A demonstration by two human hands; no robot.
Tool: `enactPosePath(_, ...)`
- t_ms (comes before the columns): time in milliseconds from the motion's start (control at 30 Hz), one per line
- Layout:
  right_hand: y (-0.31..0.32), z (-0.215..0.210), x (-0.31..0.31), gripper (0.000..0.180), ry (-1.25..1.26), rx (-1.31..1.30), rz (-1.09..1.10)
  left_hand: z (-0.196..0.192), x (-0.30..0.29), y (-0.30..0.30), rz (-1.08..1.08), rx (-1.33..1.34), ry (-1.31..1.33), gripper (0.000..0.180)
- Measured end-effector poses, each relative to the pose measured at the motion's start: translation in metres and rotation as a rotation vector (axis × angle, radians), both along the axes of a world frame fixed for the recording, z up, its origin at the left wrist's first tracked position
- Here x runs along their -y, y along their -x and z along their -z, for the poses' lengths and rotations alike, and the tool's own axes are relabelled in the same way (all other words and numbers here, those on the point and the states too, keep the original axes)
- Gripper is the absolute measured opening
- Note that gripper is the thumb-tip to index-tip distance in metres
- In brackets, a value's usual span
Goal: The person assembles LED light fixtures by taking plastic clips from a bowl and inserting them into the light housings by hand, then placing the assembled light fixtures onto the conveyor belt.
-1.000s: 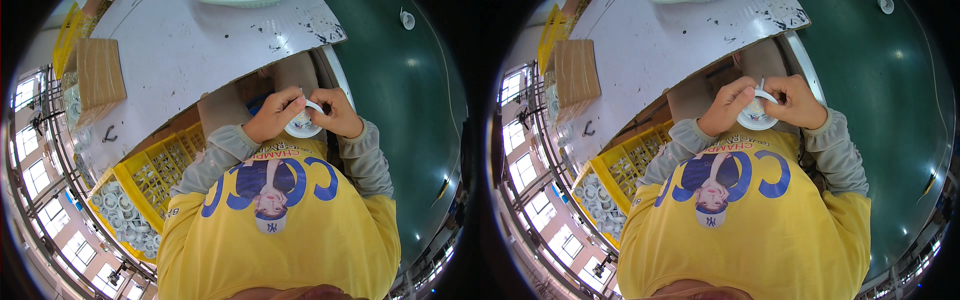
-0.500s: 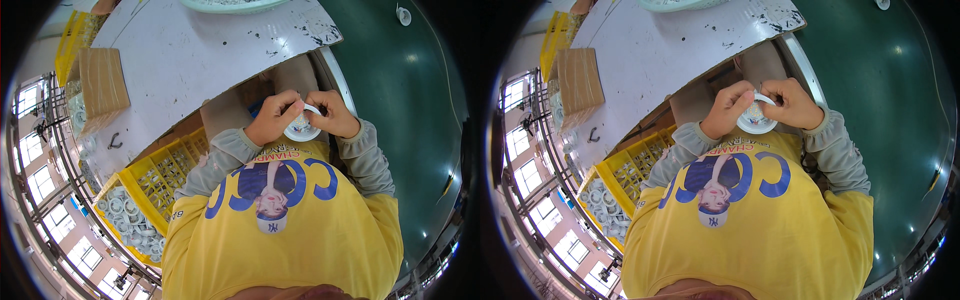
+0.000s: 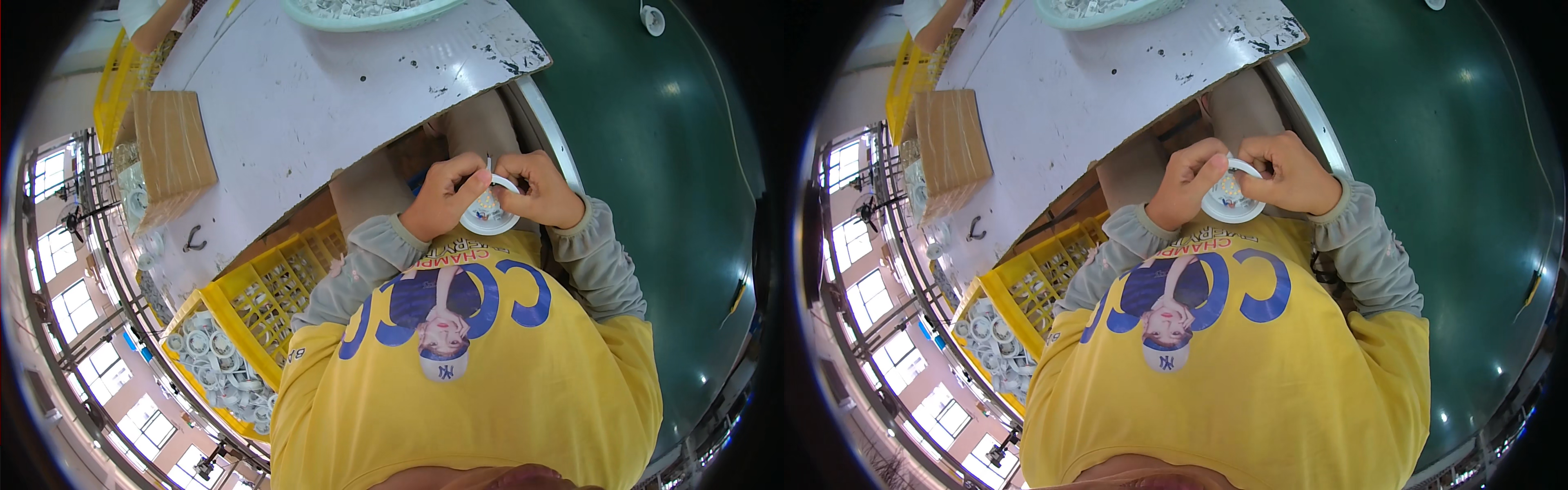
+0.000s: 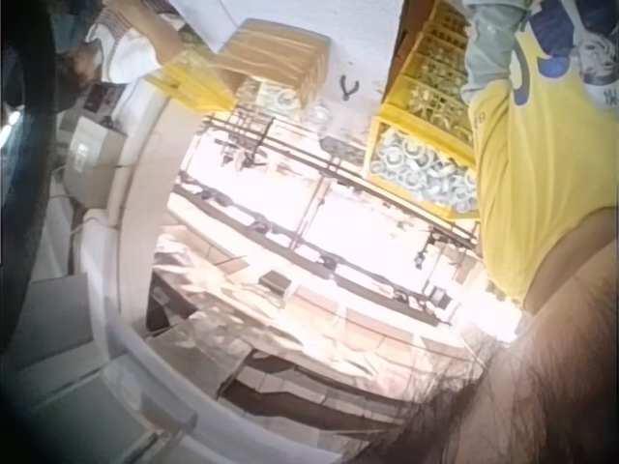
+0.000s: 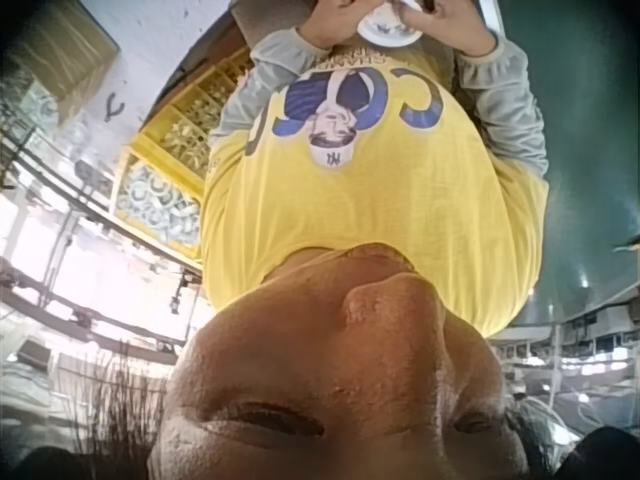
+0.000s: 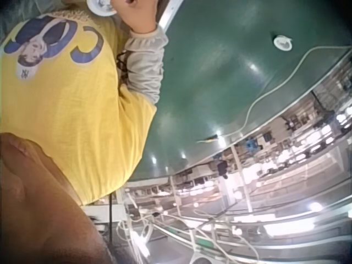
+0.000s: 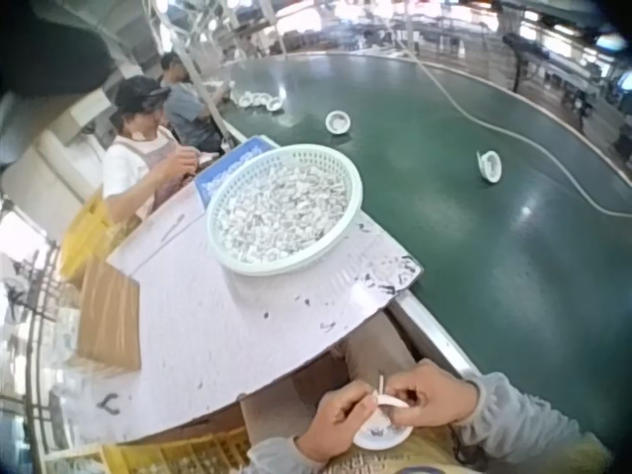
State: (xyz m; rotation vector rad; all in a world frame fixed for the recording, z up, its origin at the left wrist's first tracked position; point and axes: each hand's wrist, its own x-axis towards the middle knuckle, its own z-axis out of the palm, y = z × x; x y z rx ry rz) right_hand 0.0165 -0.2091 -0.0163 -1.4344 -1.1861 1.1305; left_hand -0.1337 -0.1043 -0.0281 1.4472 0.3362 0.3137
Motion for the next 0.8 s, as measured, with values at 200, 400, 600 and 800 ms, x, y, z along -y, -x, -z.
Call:
enactPosePath(200,-0.001,0.000,0.000,0.019,0.009,-0.040,-0.043,0.001,0.002,0.001,0.006,0.021,0.094,0.021)
enactPosePath(400,-0.004,0.003,0.001,0.012,0.029,0.032,-0.072,0.002,0.000,-0.001,0.036,-0.032,0.144,0.021)
enactPosePath(600,-0.002,0.003,-0.003,0.016,0.066,-0.160,-0.044,0.000,0.000,-0.002,-0.013,-0.036,0.156,0.021)
enactPosePath(800,0.013,0.012,-0.002,0.009,-0.070,-0.206,0.101,0.003,0.006,-0.001,-0.164,-0.034,0.066,0.021)
